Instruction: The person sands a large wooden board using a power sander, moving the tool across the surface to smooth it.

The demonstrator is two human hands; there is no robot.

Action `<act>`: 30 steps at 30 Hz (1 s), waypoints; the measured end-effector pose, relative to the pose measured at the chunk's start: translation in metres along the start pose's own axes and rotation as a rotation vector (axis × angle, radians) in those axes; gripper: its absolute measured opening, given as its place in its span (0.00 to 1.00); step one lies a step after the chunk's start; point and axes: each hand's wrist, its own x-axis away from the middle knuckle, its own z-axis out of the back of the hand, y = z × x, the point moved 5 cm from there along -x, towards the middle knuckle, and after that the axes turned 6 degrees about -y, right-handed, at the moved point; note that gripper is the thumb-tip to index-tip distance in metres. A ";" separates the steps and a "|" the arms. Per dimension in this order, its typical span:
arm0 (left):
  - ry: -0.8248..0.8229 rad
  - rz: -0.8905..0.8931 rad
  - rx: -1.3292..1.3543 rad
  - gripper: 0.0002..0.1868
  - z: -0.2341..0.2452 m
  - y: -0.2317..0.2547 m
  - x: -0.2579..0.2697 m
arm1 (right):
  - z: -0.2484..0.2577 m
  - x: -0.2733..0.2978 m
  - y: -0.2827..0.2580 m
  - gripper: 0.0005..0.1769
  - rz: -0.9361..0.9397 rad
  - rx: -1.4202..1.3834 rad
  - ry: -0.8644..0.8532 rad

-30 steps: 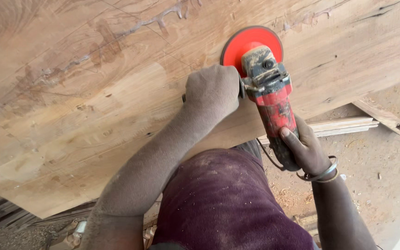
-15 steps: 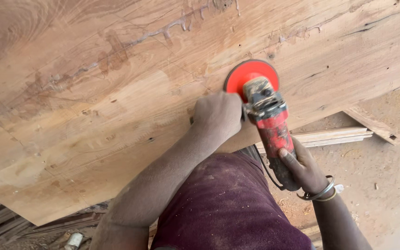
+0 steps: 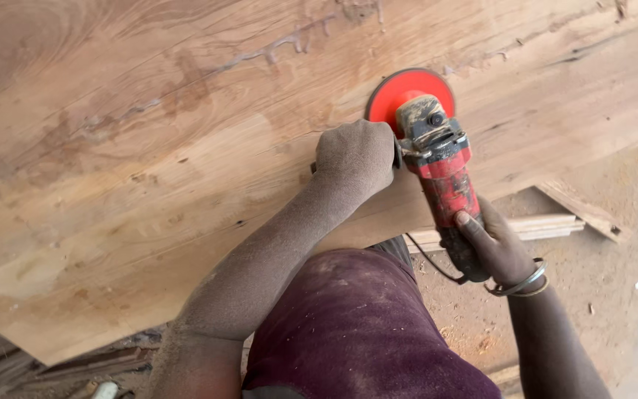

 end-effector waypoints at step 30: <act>0.091 0.152 0.187 0.10 -0.021 -0.067 0.077 | -0.049 -0.025 -0.035 0.39 -0.073 0.373 -0.209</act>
